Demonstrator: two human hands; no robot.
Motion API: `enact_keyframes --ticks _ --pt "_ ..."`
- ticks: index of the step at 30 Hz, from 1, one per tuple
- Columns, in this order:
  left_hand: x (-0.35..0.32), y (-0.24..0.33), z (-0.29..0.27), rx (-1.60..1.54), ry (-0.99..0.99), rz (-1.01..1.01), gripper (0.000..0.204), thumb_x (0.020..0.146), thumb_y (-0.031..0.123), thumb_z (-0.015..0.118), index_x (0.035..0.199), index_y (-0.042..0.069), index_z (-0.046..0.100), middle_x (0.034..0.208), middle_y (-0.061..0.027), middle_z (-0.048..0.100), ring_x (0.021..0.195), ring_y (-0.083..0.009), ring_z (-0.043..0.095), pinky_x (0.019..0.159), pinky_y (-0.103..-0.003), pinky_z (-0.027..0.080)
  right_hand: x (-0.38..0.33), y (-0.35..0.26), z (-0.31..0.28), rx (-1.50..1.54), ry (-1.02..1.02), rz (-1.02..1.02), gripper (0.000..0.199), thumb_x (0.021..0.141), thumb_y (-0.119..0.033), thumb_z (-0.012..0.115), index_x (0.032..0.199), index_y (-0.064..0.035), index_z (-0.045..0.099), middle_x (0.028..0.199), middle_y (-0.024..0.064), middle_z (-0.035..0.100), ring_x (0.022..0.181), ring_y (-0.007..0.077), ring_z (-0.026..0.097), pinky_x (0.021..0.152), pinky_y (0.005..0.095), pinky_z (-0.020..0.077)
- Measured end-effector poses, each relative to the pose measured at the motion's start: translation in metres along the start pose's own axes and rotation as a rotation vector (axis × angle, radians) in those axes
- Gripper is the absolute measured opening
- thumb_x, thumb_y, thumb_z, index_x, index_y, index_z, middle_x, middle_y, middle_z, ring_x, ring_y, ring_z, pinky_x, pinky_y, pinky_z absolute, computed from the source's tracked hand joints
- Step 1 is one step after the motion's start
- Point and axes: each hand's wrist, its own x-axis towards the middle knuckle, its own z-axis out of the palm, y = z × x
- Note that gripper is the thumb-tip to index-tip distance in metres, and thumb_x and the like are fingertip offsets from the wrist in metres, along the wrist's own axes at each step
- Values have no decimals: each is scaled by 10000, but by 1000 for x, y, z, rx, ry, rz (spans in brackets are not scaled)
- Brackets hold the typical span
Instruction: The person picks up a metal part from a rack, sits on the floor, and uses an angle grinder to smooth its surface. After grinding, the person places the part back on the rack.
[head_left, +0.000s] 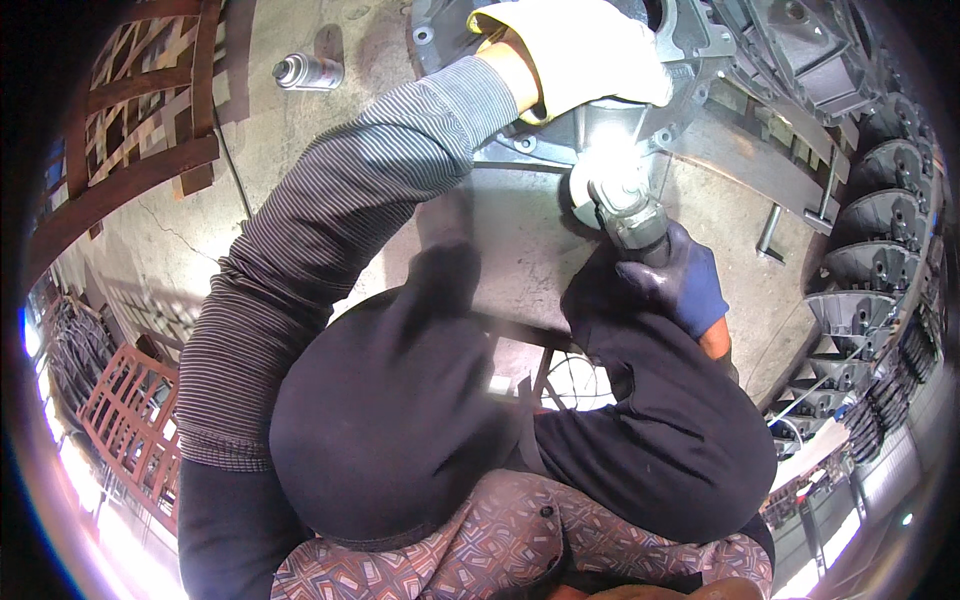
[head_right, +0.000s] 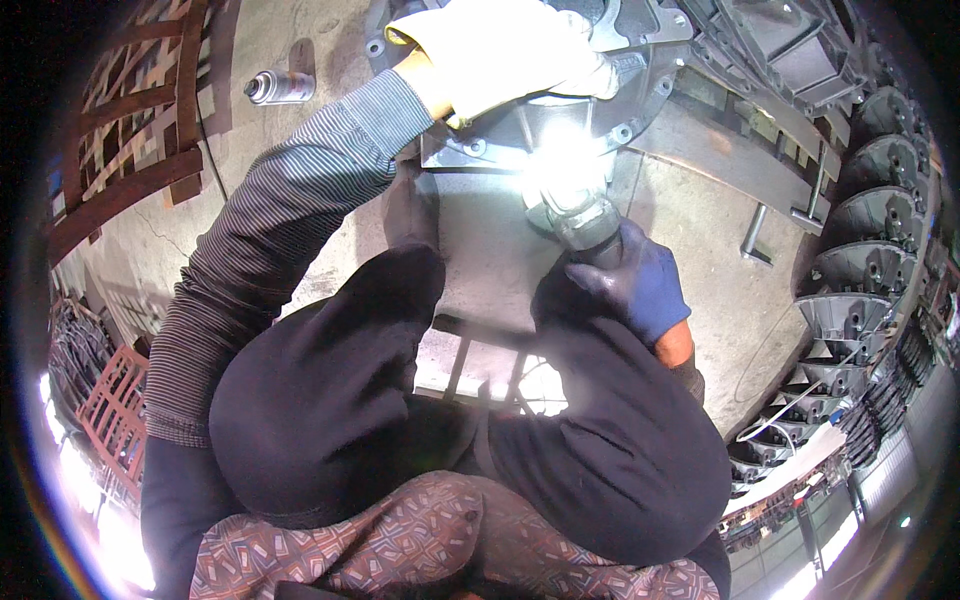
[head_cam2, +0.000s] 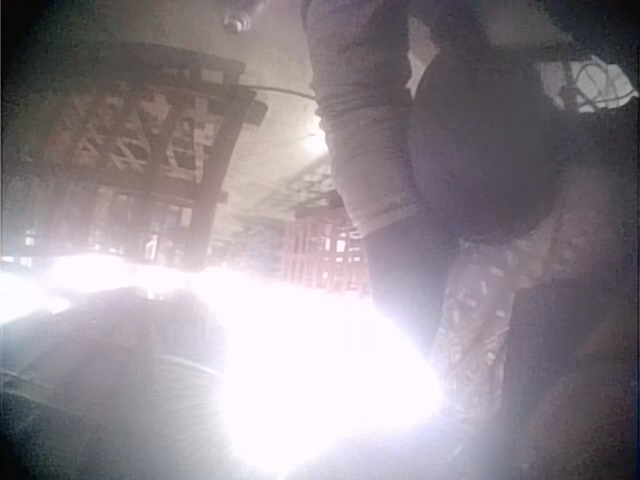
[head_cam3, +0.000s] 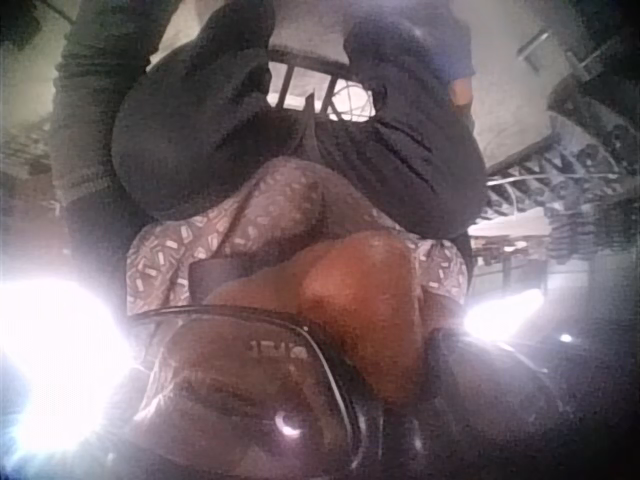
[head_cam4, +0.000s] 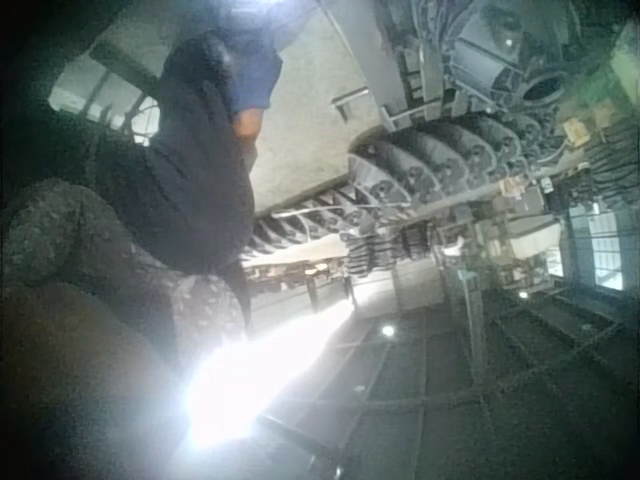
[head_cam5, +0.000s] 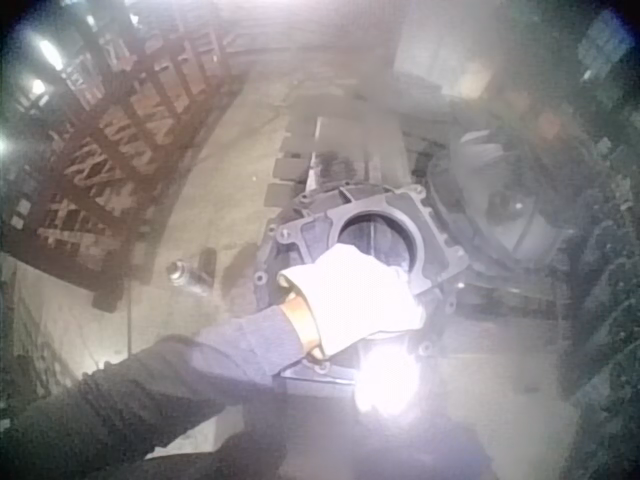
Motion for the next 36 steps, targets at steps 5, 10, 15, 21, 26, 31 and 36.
enact_keyframes --ticks 5,10,15,21,26,31,36 --pt "-4 -1 -2 10 38 16 233 943 293 602 867 191 797 830 -76 769 676 -277 750 546 -450 566 3 1 2 -34 -1 -17 827 760 -547 902 1352 -27 652 1102 285 763 1051 483 735 904 501 592" --pt "-4 -1 -3 33 31 25 222 944 289 606 868 209 798 834 -67 768 690 -268 756 544 -446 572 2 0 2 -3 6 -3 825 758 -539 907 1353 -28 650 1099 288 761 1044 484 736 904 500 592" --pt "-2 -2 -1 21 10 21 209 941 281 609 861 220 792 831 -64 765 682 -268 751 540 -443 569 -3 -1 -1 -4 -20 21 813 750 -508 919 1360 -38 660 1125 281 762 1076 461 741 921 483 592" --pt "-2 -3 1 -4 26 26 197 937 271 612 866 212 786 816 -64 758 673 -267 745 528 -441 557 -1 -1 0 55 -5 21 808 744 -490 924 1365 -43 663 1138 264 767 1093 443 744 929 474 592" --pt "1 -2 5 55 -1 23 238 941 293 595 858 171 782 793 -84 758 652 -276 740 529 -451 555 -1 4 2 73 -20 10 821 736 -494 929 1370 -47 662 1149 253 769 1092 442 744 934 465 592" --pt "0 -3 4 -20 23 -33 263 944 288 590 841 134 776 781 -94 758 625 -288 731 514 -460 550 -13 8 -1 72 -41 107 824 728 -499 933 1372 -60 664 1156 240 773 1104 436 742 941 462 592" --pt "0 -1 1 16 16 0 222 929 276 606 845 164 778 785 -86 754 628 -281 730 514 -457 547 -5 4 -2 51 -35 72 837 720 -495 940 1378 -59 662 1162 235 775 1109 435 742 945 460 591"
